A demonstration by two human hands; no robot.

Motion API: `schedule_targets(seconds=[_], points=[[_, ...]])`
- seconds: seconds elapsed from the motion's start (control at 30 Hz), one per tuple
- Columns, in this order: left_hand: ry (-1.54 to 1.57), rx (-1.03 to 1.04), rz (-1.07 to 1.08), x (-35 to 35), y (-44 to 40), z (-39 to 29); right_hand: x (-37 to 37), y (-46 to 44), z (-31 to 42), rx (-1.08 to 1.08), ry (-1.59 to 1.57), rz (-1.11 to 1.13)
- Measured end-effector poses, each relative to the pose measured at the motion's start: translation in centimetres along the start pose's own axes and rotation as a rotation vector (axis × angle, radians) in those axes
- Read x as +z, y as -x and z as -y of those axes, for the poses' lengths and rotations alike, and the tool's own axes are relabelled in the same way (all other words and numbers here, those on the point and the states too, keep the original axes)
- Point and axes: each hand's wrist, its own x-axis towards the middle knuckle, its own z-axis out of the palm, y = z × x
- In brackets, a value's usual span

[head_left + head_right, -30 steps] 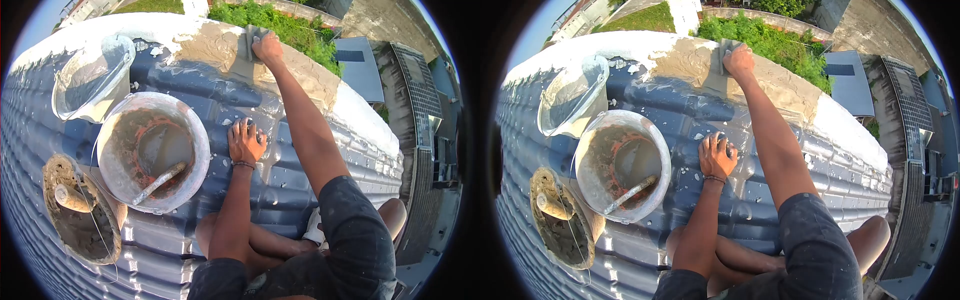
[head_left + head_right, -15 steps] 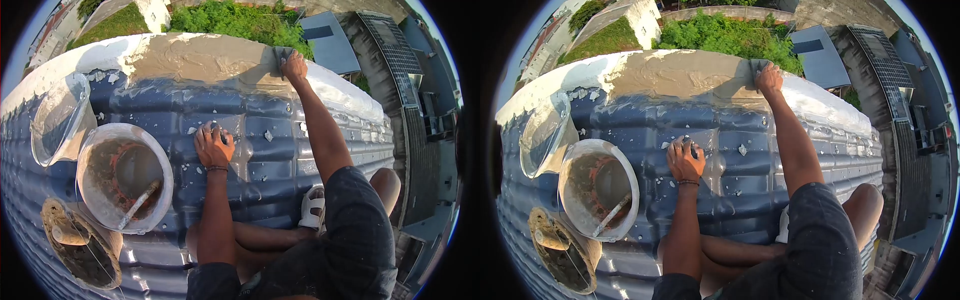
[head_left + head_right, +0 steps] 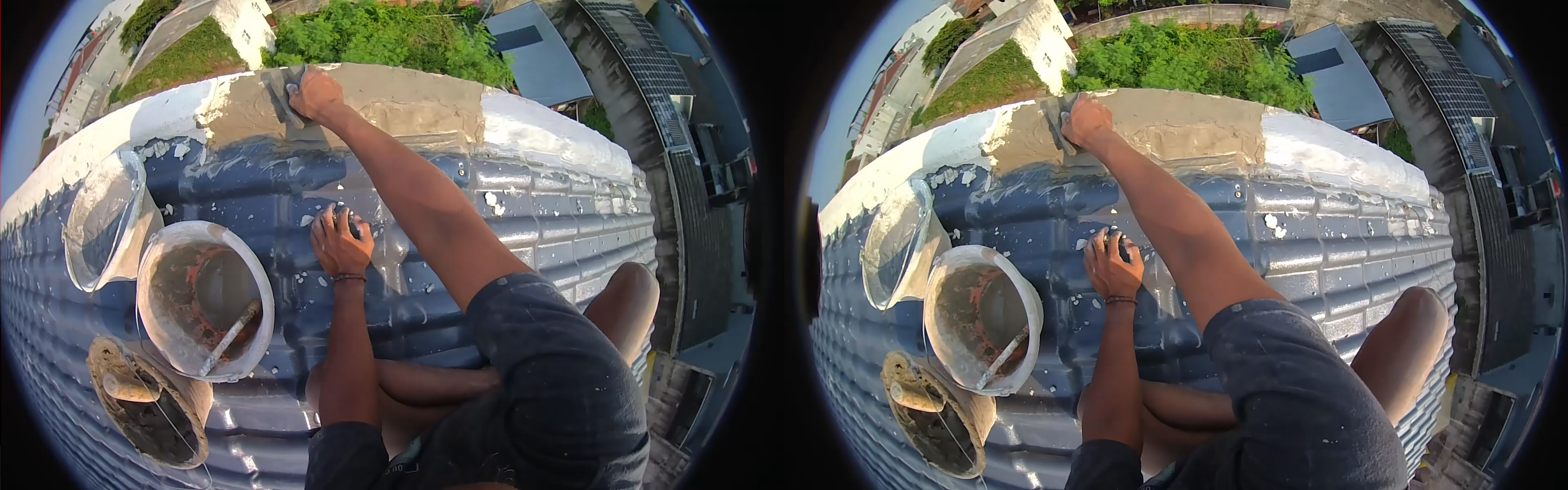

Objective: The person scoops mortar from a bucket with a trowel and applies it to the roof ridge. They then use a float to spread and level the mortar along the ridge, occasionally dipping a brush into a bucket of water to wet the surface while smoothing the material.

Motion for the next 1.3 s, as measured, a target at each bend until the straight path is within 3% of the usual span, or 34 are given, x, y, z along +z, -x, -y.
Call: schedule_targets(seconds=[0.07,0.13,0.37,0.47,0.5,0.53,0.57,0.77,0.83,1.3], points=[[-0.002,0.013,-0.004,-0.2,-0.2,0.0,1.6,0.3,-1.2,-0.137,0.204,0.046],[-0.020,0.008,-0.012,-0.4,-0.2,-0.3,1.3,1.5,-6.4,-0.188,0.363,-0.132],[0.012,-0.004,-0.021,-0.2,-0.2,-0.1,-11.3,7.0,-25.6,0.321,0.407,-0.323],[0.006,-0.005,-0.031,-0.1,-0.4,0.1,-14.7,9.0,-33.9,0.302,0.122,-0.593],[0.014,-0.002,-0.039,-0.2,-0.5,0.1,-16.4,9.8,-35.8,0.320,-0.259,-0.512],[0.024,0.004,-0.044,-0.2,-0.4,0.1,-18.1,11.7,-34.0,0.409,-0.659,-0.419],[0.023,0.003,-0.038,-0.2,-0.3,0.2,-19.0,12.7,-35.2,0.428,-0.795,-0.323],[0.016,0.021,-0.053,-0.1,-0.4,0.1,-18.5,14.4,-36.2,0.449,-1.018,-0.156],[0.015,0.027,-0.059,-0.1,-0.4,0.0,-17.9,13.9,-36.4,0.366,-1.133,-0.153],[0.017,0.006,-0.029,-0.4,-0.6,0.0,-16.5,11.4,-35.9,0.343,-0.922,-0.140]])
